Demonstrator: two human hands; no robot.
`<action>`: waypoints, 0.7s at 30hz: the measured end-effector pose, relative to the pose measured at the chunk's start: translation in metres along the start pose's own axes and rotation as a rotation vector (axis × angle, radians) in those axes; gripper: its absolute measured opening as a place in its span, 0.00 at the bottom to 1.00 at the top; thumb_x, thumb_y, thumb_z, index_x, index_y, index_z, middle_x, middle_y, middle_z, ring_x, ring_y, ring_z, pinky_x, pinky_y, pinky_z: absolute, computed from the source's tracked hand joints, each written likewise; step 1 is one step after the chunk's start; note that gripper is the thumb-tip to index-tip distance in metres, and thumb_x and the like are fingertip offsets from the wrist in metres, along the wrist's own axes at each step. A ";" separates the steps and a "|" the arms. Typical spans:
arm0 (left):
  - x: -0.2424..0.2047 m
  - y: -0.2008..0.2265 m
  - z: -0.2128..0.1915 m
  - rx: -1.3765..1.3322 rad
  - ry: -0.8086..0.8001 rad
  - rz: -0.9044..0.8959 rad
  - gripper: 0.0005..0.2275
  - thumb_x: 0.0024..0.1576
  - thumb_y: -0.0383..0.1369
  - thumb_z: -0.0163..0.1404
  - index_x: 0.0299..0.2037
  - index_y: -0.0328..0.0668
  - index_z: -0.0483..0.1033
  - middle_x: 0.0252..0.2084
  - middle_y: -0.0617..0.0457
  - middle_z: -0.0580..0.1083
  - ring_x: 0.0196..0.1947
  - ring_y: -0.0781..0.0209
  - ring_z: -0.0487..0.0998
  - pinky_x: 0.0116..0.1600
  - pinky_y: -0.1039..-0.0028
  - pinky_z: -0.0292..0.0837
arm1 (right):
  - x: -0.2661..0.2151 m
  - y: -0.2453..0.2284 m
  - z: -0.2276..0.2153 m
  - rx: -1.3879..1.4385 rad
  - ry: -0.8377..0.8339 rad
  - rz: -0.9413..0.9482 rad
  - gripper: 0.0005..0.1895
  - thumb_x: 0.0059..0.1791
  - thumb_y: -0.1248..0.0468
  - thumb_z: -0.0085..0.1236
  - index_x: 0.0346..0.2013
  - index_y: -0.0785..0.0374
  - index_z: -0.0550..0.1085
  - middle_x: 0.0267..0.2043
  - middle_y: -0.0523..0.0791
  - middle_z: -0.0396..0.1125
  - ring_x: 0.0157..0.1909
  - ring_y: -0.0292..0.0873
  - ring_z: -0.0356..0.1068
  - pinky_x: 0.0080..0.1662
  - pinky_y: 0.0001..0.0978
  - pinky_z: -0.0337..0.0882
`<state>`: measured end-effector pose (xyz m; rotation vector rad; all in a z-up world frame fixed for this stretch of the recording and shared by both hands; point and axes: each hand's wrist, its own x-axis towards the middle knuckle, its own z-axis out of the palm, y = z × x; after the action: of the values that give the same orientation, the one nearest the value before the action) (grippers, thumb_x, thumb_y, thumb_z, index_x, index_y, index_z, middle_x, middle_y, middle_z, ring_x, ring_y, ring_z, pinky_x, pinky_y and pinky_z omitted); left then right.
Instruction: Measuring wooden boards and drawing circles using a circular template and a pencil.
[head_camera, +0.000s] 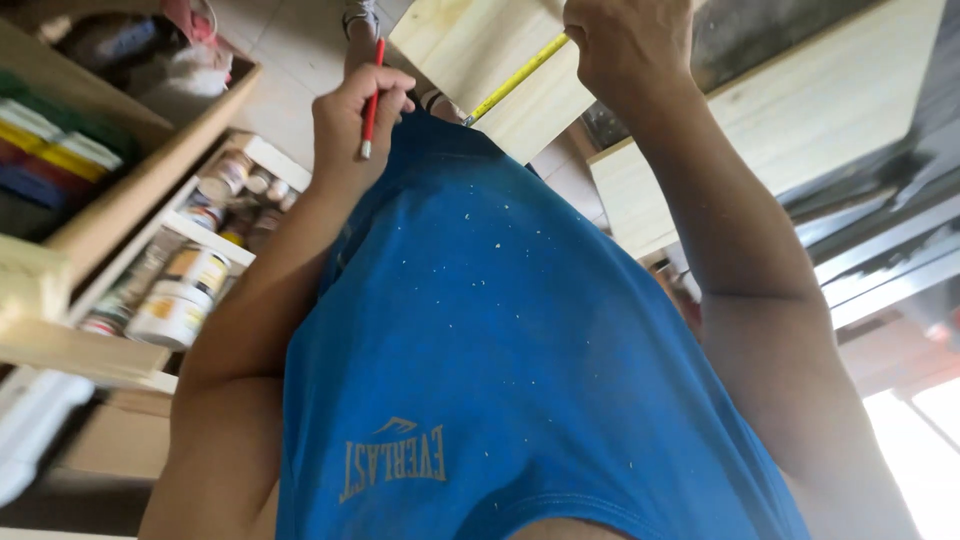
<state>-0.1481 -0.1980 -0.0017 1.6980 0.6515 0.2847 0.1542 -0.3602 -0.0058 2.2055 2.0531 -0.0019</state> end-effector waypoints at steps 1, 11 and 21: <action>-0.003 0.001 -0.002 0.010 0.028 0.031 0.06 0.71 0.25 0.48 0.50 0.33 0.78 0.37 0.43 0.80 0.39 0.55 0.85 0.43 0.71 0.82 | 0.002 -0.001 0.001 0.013 0.007 0.007 0.22 0.52 0.73 0.69 0.19 0.49 0.71 0.19 0.36 0.50 0.26 0.30 0.52 0.31 0.23 0.54; 0.009 -0.010 0.001 -0.064 0.082 0.184 0.13 0.76 0.28 0.43 0.65 0.29 0.73 0.36 0.41 0.80 0.37 0.54 0.83 0.43 0.70 0.81 | 0.017 0.002 -0.006 0.053 -0.092 0.040 0.10 0.53 0.64 0.62 0.29 0.46 0.83 0.48 0.39 0.75 0.43 0.49 0.69 0.35 0.44 0.62; 0.030 -0.002 0.012 0.129 0.074 0.248 0.09 0.70 0.31 0.54 0.43 0.33 0.84 0.35 0.47 0.82 0.34 0.55 0.84 0.36 0.71 0.76 | 0.023 -0.001 -0.014 0.100 -0.151 0.093 0.05 0.53 0.63 0.67 0.41 0.50 0.87 0.54 0.46 0.70 0.54 0.55 0.62 0.38 0.52 0.68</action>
<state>-0.1177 -0.1903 -0.0111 1.9021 0.5221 0.4913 0.1542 -0.3358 0.0056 2.2789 1.9095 -0.2589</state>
